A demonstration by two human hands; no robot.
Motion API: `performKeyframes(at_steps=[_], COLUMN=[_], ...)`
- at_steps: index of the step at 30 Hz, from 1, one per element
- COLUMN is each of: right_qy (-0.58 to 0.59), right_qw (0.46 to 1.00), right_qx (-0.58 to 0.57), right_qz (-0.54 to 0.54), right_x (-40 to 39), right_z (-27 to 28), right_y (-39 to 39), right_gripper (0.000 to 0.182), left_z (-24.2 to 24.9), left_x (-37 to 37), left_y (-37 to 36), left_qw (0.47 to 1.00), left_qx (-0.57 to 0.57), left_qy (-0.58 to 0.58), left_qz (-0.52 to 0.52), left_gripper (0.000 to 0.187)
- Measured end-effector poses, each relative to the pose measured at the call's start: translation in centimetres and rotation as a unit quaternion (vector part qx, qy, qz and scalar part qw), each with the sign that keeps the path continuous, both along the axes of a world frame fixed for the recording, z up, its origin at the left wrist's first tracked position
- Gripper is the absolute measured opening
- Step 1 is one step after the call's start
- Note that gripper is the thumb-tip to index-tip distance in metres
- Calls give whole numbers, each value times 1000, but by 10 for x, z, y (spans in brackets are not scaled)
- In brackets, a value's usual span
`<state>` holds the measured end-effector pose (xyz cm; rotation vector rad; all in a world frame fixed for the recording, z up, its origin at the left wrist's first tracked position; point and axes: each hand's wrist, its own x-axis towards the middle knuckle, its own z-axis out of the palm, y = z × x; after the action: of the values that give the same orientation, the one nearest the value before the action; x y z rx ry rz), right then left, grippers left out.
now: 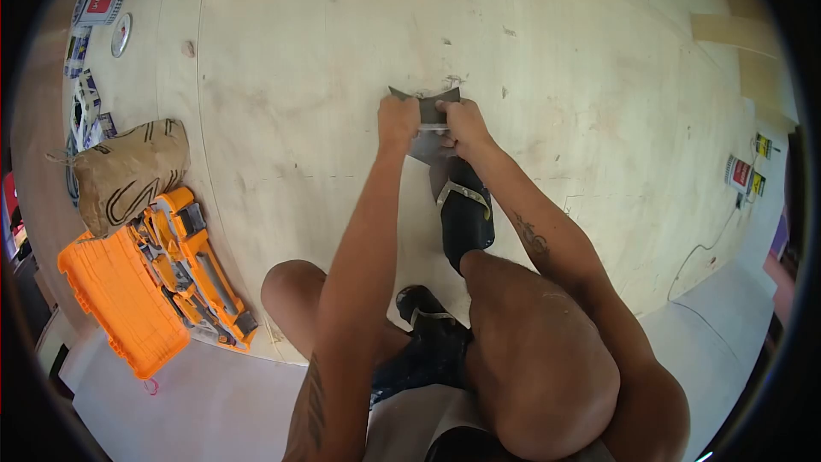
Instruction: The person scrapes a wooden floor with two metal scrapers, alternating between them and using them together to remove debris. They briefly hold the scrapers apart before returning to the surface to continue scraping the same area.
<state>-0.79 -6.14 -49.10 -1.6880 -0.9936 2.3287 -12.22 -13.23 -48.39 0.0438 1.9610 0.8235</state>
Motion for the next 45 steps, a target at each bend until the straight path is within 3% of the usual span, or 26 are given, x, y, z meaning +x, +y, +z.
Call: performKeyframes(at_steps=[3,4,6,10,11,13,16,17,19,20,21,22,24,26,27,29,30,31,32,33,37,39,40,41,43,45], right_qy=[-37,-40,-46,-61,-44,-5,-79,-55,-76,-93,-120,-50,-52,-125,-85,-84,-82,-83,-7,2,-69,-58,-83,-92,-21,-43], right_qw=[999,998,998,991,994,997,990,995,993,987,978,992,990,979,986,987,984,979,995,994,991,990,983,983,992,987], right_qx=[27,25,14,81,77,47,72,38,60,93,114,69,82,73,106,101,117,133,70,82,73,77,103,88,89,94], right_qz=[25,32,51,83,59,58,90,68,62,94,128,91,99,144,93,94,109,127,78,78,91,104,129,132,90,120], right_x=[6,10,31,27,16,6,25,36,34,27,26,19,15,33,40,32,24,19,14,12,27,21,17,25,5,17], right_z=[16,22,28,18,21,15,23,27,21,14,7,7,20,27,18,24,25,25,16,13,27,24,14,9,6,17], right_y=[-10,-16,-36,-23,-12,4,-15,-24,-24,-15,-6,8,10,-8,-20,-17,-8,1,9,13,-16,-17,-11,-20,3,-12], right_gripper=[21,21,21,20,20,21,21,22,22,21,22,22,23,24,25,24,25,25,25,25,23,22,22,22,23,24], left_z=[-21,-67,0,-36,-51,-43,-40,-33,-27,-48,-16,-16,-17,-53,-52,-52,-58,-35,-36,-35,-2,2,-45,-16,-27,-19], left_x=[8,19,42,53,42,20,38,45,63,57,46,44,34,52,46,66,60,44,42,32,48,52,41,25,21,37], left_y=[-18,-36,-47,-45,-34,-11,-32,-35,-40,-38,-23,-20,-8,-37,-26,-42,-34,-21,-19,-8,-30,-33,-41,-21,-16,-35], left_qw=[998,998,998,992,994,998,998,998,990,990,997,999,999,983,980,982,991,996,996,995,992,976,997,997,995,994], left_qx=[53,42,46,68,46,41,49,51,94,78,51,15,10,62,75,113,80,49,54,69,63,114,56,16,56,52], left_qy=[19,50,-11,13,67,47,41,43,53,105,48,22,17,141,156,150,37,-3,1,11,-36,-18,56,-31,-4,-11], left_qz=[5,-1,37,103,75,28,-8,-4,92,52,40,39,41,-103,-99,23,104,76,77,78,100,185,0,72,87,94], left_gripper=[25,25,26,28,27,27,26,26,26,26,30,31,33,32,32,30,28,26,26,25,25,25,25,23,23,23])
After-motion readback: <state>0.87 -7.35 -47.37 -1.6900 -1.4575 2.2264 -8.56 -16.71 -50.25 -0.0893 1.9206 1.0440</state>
